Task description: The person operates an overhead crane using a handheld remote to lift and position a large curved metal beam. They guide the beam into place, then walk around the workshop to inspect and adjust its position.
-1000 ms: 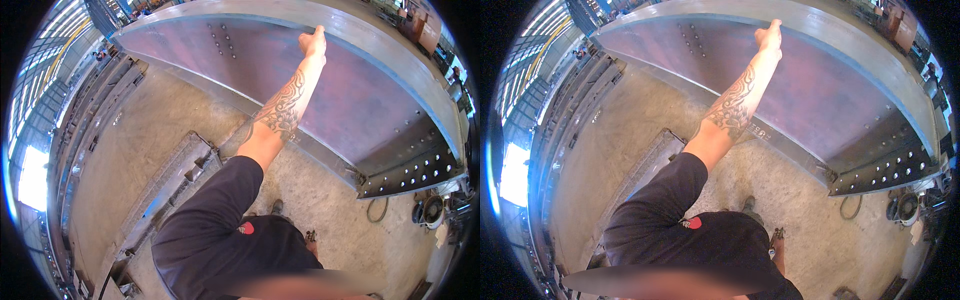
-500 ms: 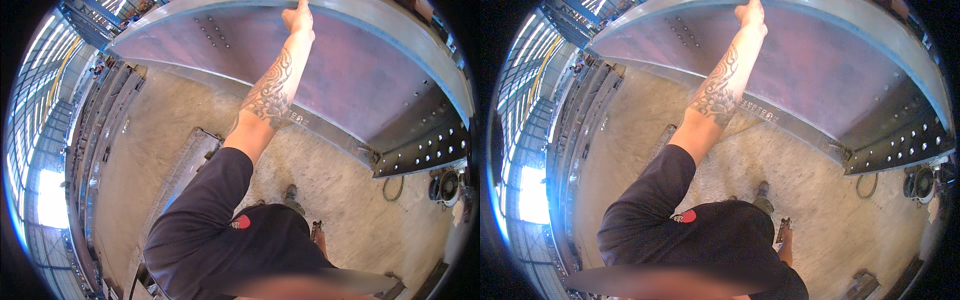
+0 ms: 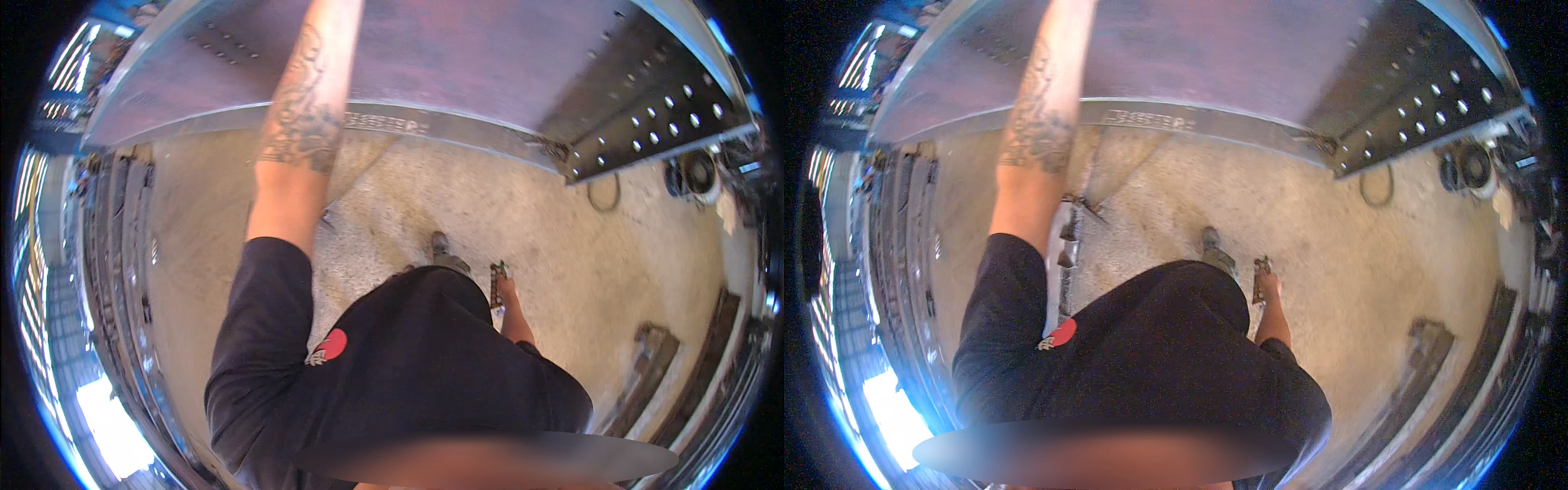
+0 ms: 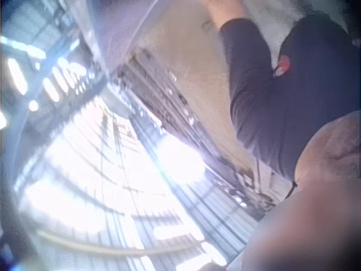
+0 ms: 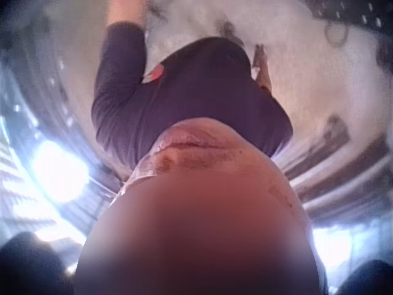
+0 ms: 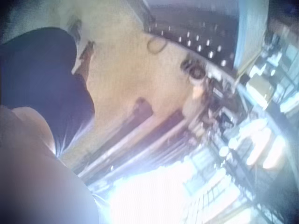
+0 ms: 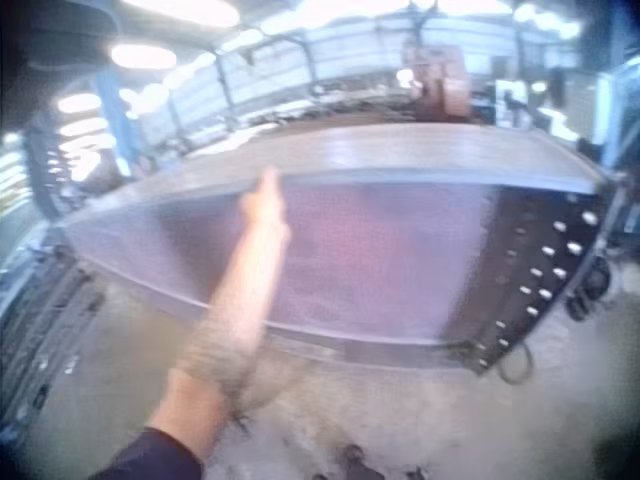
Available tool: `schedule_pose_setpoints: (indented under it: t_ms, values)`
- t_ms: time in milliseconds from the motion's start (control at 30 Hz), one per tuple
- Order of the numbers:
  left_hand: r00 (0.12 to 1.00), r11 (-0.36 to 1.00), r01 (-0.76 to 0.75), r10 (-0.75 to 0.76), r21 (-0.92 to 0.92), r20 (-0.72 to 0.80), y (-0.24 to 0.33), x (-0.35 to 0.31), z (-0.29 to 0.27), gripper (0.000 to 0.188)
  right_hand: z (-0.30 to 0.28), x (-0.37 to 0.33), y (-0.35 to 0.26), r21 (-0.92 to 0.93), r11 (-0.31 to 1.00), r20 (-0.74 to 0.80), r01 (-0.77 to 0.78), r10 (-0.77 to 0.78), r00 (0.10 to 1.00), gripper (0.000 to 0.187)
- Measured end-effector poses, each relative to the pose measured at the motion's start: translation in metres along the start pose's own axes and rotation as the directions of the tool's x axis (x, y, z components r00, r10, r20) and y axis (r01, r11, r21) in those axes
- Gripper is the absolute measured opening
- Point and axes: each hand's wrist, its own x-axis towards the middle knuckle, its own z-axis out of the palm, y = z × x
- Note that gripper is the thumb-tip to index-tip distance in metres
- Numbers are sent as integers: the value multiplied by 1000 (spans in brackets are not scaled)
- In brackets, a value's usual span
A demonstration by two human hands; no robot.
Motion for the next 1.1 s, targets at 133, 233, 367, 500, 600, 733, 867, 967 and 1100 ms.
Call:
schedule_pose_setpoints:
  t_ms: [133, 233, 367, 500, 600, 733, 867, 967, 1100]
  values:
    - [993, 990, 117, -118, -82, -11, -8, 62, -25, 54, -59, -87, -57, 66, 996, 11, -62, 61, 998, 64]
    - [993, 998, -21, 13, -64, -113, 8, 64, -40, 55, -52, -82, -46, 102, 979, 97, -178, 168, 981, 71]
    - [988, 994, 32, -16, 105, -151, 18, 51, -40, 54, -38, -105, -33, 156, 980, 55, -125, 117, 992, 70]
    - [998, 997, -19, 23, -69, 59, 10, 46, -44, 54, -69, -155, -81, 262, 965, 158, -22, -21, 987, 58]
    - [960, 977, 210, -213, 38, 179, 3, 68, -65, 54, -71, -149, -95, 1, 998, 159, -55, 54, 986, 79]
    - [953, 981, 194, -185, -14, 242, -13, 66, -35, 57, -40, -81, -28, 19, 996, 124, -85, 82, 989, 68]
    - [995, 987, -62, 51, 146, 81, -18, 66, -33, 59, -65, -100, -92, -48, 997, 20, 66, -65, 998, 61]
    - [983, 954, -173, 182, 244, -14, -26, 69, -39, 60, -100, -145, -156, 26, 999, 166, 41, -45, 985, 62]
    - [971, 974, 169, -138, -151, 194, -12, 67, -44, 40, -103, -125, -141, -67, 996, 109, 61, -54, 993, 64]
